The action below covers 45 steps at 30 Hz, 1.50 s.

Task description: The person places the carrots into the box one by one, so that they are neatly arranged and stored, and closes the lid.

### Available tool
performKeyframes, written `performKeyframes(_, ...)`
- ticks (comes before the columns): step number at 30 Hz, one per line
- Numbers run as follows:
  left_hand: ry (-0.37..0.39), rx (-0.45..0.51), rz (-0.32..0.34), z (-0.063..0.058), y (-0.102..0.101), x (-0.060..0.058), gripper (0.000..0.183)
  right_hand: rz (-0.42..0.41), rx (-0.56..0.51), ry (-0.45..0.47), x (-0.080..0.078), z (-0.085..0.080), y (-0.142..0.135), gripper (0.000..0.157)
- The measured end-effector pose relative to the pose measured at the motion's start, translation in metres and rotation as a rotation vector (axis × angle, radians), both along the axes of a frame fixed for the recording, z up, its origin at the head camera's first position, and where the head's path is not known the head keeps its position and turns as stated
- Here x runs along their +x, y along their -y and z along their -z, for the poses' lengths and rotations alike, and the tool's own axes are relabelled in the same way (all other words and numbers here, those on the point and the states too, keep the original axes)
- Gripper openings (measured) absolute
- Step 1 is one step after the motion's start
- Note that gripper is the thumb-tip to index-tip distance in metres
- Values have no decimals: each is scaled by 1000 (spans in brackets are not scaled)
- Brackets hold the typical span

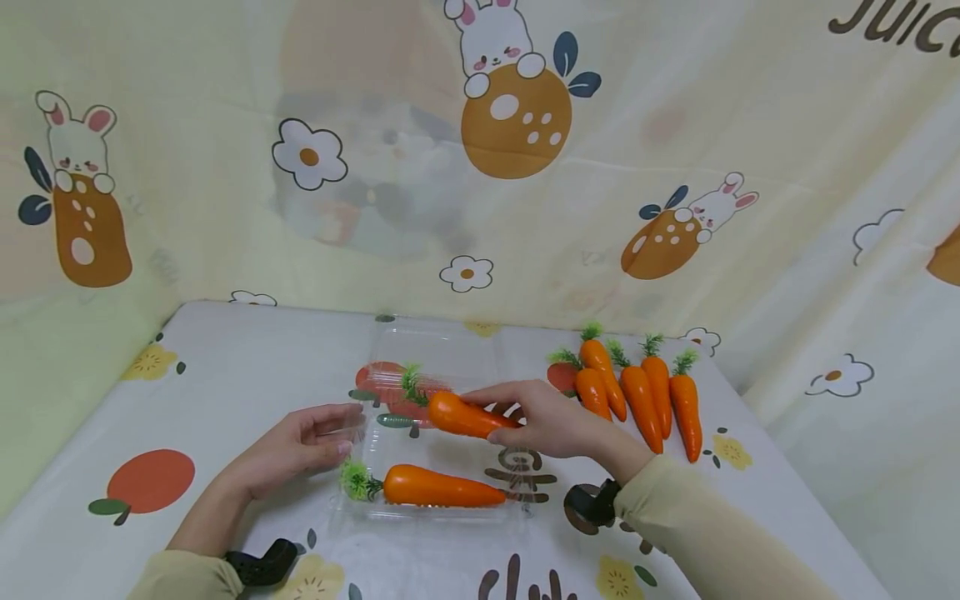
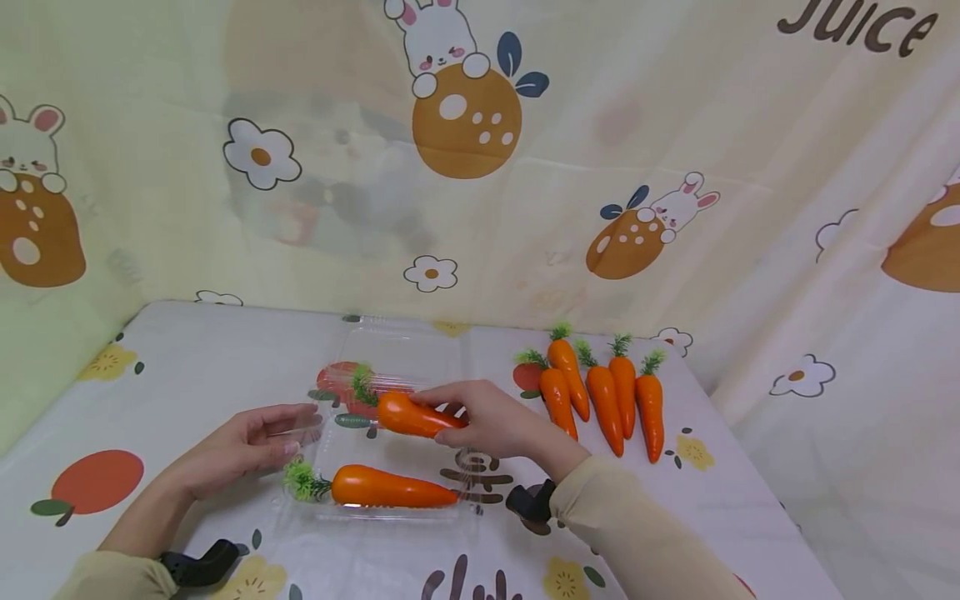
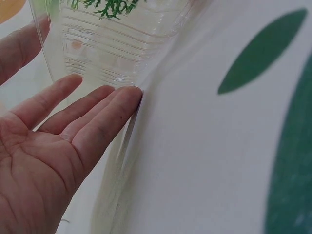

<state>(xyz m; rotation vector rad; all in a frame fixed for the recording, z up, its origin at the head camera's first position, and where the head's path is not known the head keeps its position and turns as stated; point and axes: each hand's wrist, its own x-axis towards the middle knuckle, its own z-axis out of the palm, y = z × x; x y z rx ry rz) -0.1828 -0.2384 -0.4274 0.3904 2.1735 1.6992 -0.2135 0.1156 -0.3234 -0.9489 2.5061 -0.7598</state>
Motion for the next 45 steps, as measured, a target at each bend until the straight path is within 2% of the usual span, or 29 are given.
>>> performKeyframes(13, 2, 11, 14, 0, 0, 0, 64, -78, 81, 83, 1, 10, 31, 51)
performKeyframes(22, -14, 35, 37, 3, 0, -2, 64, -121, 146, 67, -2, 19, 41, 49)
performKeyframes(34, 4, 40, 31, 1, 0, -1, 64, -114, 179, 152, -7, 24, 49, 51)
performKeyframes(45, -4, 56, 51, 3, 2, -2, 65, -78, 217, 182, -9, 34, 52, 56)
